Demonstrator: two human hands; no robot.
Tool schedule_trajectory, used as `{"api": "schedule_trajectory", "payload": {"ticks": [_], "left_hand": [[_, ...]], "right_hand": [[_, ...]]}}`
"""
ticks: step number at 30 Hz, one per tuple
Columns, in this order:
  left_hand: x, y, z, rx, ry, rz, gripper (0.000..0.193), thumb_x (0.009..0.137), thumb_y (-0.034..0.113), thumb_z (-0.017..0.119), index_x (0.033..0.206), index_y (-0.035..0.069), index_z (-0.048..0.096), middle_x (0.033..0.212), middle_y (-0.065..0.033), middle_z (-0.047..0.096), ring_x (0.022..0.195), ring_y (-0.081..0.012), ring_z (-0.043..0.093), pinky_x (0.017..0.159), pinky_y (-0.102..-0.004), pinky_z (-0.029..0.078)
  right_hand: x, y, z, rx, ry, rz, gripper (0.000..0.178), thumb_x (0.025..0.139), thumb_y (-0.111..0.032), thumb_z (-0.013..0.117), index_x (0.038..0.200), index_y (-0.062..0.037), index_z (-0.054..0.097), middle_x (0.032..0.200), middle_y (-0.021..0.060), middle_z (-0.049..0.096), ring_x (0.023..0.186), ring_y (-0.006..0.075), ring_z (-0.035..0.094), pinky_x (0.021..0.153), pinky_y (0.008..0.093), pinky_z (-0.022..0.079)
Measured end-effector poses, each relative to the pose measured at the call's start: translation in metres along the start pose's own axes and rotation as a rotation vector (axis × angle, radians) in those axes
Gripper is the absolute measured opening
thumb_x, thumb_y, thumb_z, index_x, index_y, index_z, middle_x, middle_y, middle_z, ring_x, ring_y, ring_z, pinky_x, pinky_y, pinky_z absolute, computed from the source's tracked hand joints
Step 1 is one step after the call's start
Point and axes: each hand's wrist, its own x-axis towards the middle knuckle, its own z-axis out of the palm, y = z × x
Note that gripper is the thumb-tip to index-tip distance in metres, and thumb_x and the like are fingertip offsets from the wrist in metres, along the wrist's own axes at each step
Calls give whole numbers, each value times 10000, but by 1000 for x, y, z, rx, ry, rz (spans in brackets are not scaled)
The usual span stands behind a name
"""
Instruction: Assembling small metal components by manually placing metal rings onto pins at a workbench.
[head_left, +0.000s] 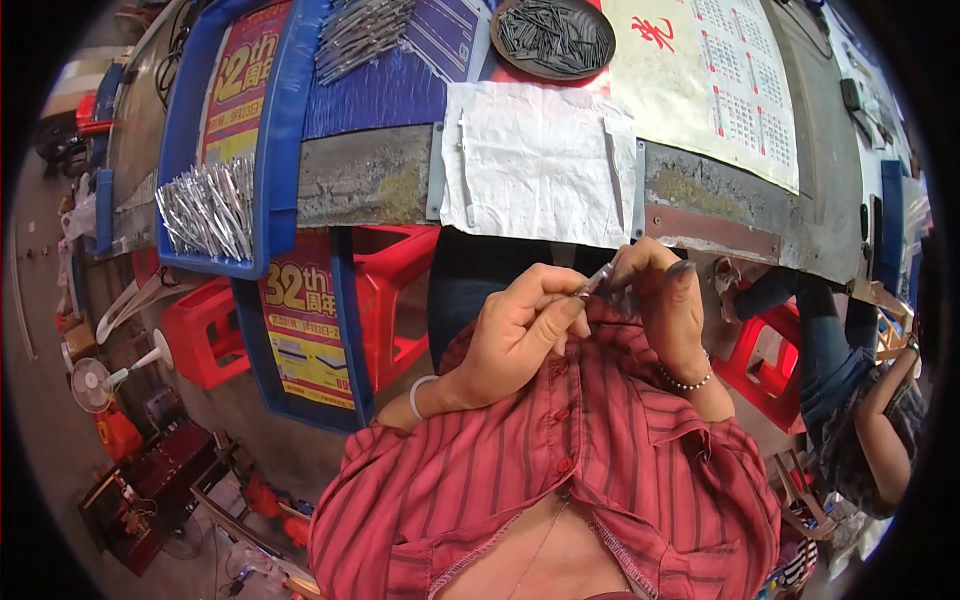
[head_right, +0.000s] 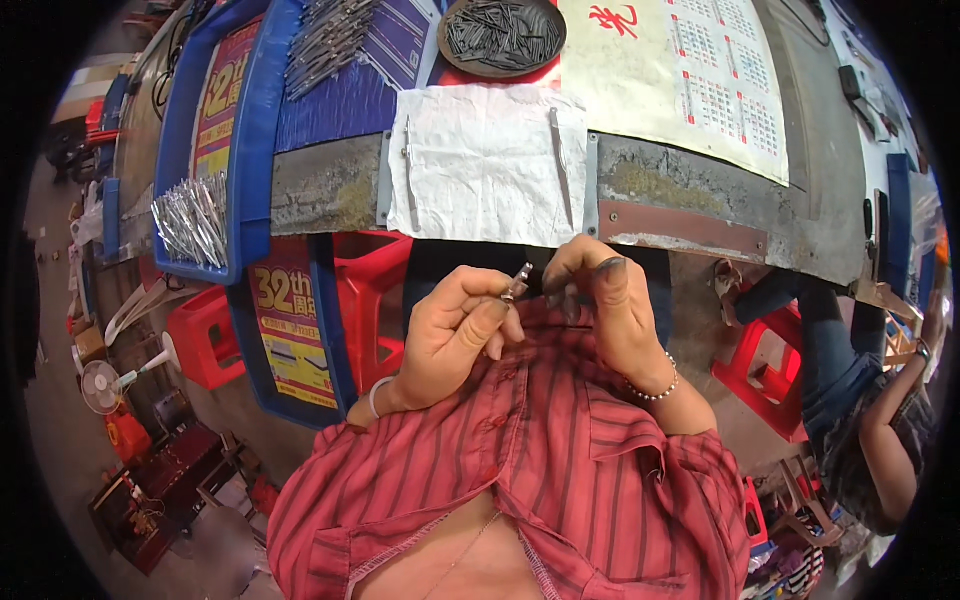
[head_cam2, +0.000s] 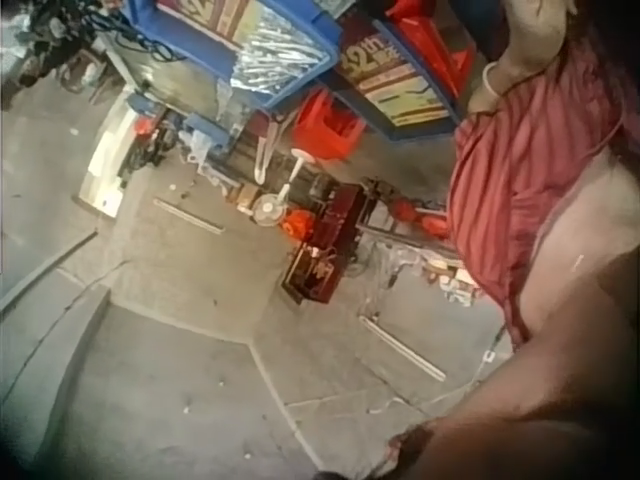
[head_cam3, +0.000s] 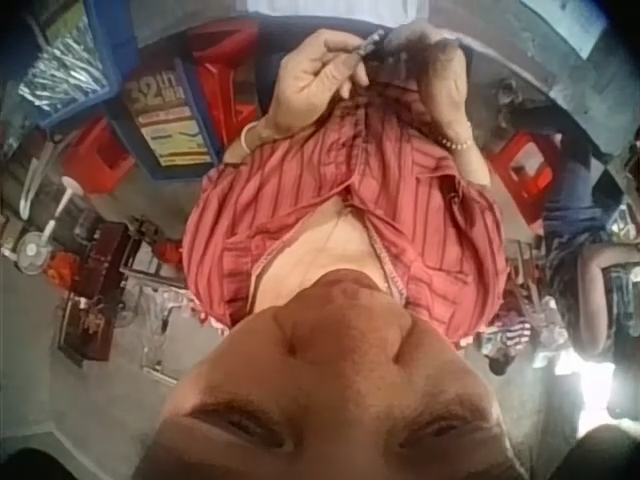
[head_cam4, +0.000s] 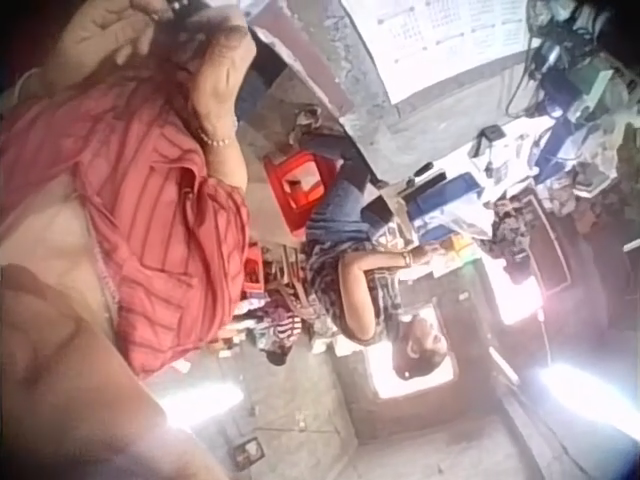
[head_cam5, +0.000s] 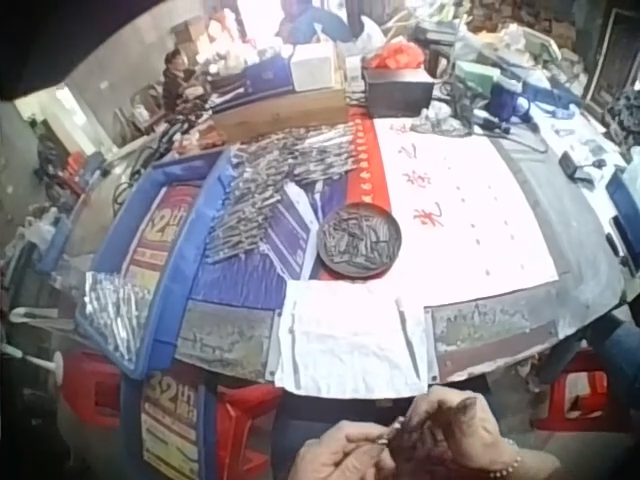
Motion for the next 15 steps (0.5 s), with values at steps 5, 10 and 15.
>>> {"api": "schedule_trajectory", "payload": {"ticks": [5, 10, 15], "left_hand": [[4, -6, 5, -109, 78, 81, 206, 942, 77, 458, 1128, -12, 464, 849, -73, 595, 649, -42, 478, 601, -167, 398], [13, -7, 6, -228, 107, 97, 236, 945, 84, 446, 1162, -9, 427, 865, -69, 580, 652, -44, 464, 615, -167, 392], [21, -4, 9, -327, 121, 89, 239, 949, 84, 423, 1173, 14, 379, 832, -64, 552, 616, -59, 447, 591, -175, 384]], "right_hand": [[-1, 3, 4, -287, 76, -82, 477, 957, -428, 358, 914, 11, 538, 815, 51, 570, 685, 78, 504, 610, 200, 402], [-1, -4, 10, -183, 115, -19, 355, 968, -322, 394, 976, 8, 522, 863, 24, 527, 748, 58, 469, 674, 198, 398], [5, -2, 12, -213, 128, -127, 190, 942, -163, 462, 979, 15, 516, 805, 34, 562, 688, 61, 497, 615, 199, 411]]}}
